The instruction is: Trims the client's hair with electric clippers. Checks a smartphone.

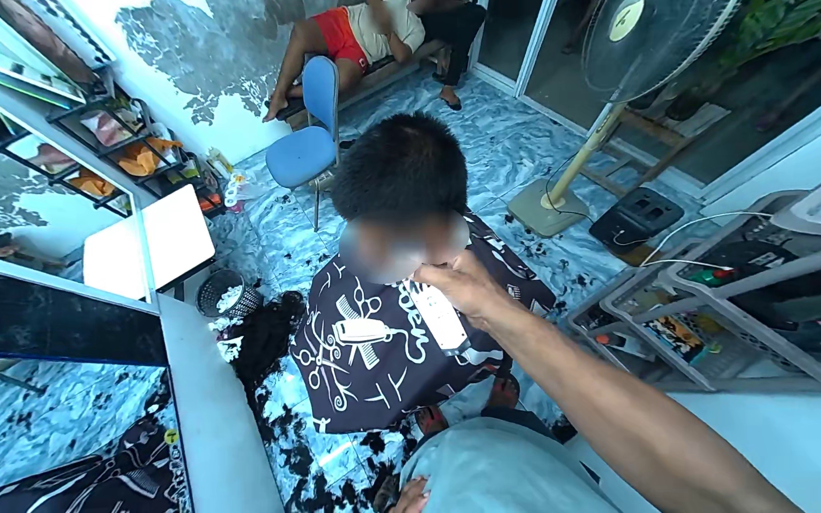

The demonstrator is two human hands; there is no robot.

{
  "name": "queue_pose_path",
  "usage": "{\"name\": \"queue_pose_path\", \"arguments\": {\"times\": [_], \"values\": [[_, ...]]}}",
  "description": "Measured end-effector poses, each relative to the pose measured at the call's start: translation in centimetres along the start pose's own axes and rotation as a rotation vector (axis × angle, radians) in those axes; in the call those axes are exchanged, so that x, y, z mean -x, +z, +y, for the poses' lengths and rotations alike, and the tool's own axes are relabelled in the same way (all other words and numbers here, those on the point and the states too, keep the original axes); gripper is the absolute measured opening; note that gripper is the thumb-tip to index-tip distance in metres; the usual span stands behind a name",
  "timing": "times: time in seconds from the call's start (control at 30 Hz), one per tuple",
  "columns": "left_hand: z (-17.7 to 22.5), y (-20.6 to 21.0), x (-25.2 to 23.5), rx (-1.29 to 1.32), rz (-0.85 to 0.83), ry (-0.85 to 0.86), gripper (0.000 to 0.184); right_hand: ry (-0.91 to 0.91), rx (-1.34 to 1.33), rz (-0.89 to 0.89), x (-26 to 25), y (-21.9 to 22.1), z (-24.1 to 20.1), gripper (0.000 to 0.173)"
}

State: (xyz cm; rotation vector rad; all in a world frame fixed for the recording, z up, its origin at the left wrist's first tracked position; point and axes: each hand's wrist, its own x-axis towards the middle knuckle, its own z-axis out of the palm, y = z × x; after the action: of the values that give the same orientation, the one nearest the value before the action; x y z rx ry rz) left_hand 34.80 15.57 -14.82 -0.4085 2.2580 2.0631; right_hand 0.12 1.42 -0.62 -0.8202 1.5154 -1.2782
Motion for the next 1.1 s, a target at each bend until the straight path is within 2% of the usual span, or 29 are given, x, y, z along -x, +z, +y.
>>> {"name": "queue_pose_path", "arguments": {"times": [0.1,0.13,0.17,0.2,0.23,0.27,0.3,0.33,0.37,0.43,0.47,0.5,0.6,0.63,0.77,0.87,1.0,1.1], "values": [[-2.8,1.0,0.1,-0.006,0.02,0.059,0.117,-0.093,-0.061,-0.022,0.1,0.1,-0.4,0.03],[-3.6,1.4,0.1,0.004,0.051,0.086,0.117,-0.072,-0.034,-0.02,0.0,0.1,-0.3,0.03],[-2.5,1.1,0.0,0.006,0.056,0.061,0.112,-0.036,0.008,-0.013,-0.1,0.1,0.0,0.03],[1.2,-0.3,-0.6,-0.034,-0.002,-0.058,0.101,0.002,0.039,-0.004,-0.1,0.0,0.3,0.03],[6.9,-2.4,-2.0,-0.12,-0.143,-0.3,0.088,0.014,0.041,0.004,-0.1,0.0,0.3,0.029],[10.0,-3.3,-2.8,-0.143,-0.174,-0.402,0.079,-0.011,0.019,0.011,0.0,0.0,0.2,0.028],[9.0,-2.7,-1.9,-0.096,-0.047,-0.232,0.077,-0.056,-0.019,0.006,0.1,0.0,0.0,0.027],[6.2,-1.5,-1.1,-0.021,0.072,-0.017,0.081,-0.097,-0.052,-0.009,0.2,0.1,-0.3,0.027],[6.1,-1.5,-1.0,-0.01,0.078,-0.001,0.082,-0.109,-0.063,-0.019,0.2,0.1,-0.3,0.028],[11.2,-3.4,-2.4,-0.057,-0.075,-0.327,0.075,-0.051,-0.011,-0.01,0.1,0.2,0.1,0.03],[11.9,-3.7,-2.9,-0.048,-0.1,-0.407,0.075,-0.017,0.017,0.003,0.1,0.1,0.3,0.031],[11.0,-3.4,-2.7,-0.036,-0.093,-0.388,0.077,-0.01,0.024,0.018,0.0,0.1,0.4,0.031],[0.7,0.2,-0.1,0.033,0.046,-0.045,0.104,-0.118,-0.056,0.018,0.0,0.3,-0.4,0.03],[-0.7,0.7,0.2,0.033,0.053,-0.007,0.107,-0.128,-0.059,0.009,-0.1,0.4,-0.4,0.03],[-0.3,0.3,0.2,0.024,0.026,-0.016,0.106,-0.034,0.043,0.028,0.1,0.3,0.6,0.031],[-0.9,0.7,0.5,0.034,0.048,-0.01,0.109,-0.145,-0.021,0.029,0.6,0.5,-0.5,0.03],[-1.6,0.8,0.5,0.038,0.038,-0.001,0.109,-0.052,0.078,0.045,0.3,0.7,0.2,0.032],[-1.3,0.8,0.5,0.046,0.039,-0.02,0.107,-0.128,-0.017,0.053,0.1,1.0,-0.4,0.029]]}}
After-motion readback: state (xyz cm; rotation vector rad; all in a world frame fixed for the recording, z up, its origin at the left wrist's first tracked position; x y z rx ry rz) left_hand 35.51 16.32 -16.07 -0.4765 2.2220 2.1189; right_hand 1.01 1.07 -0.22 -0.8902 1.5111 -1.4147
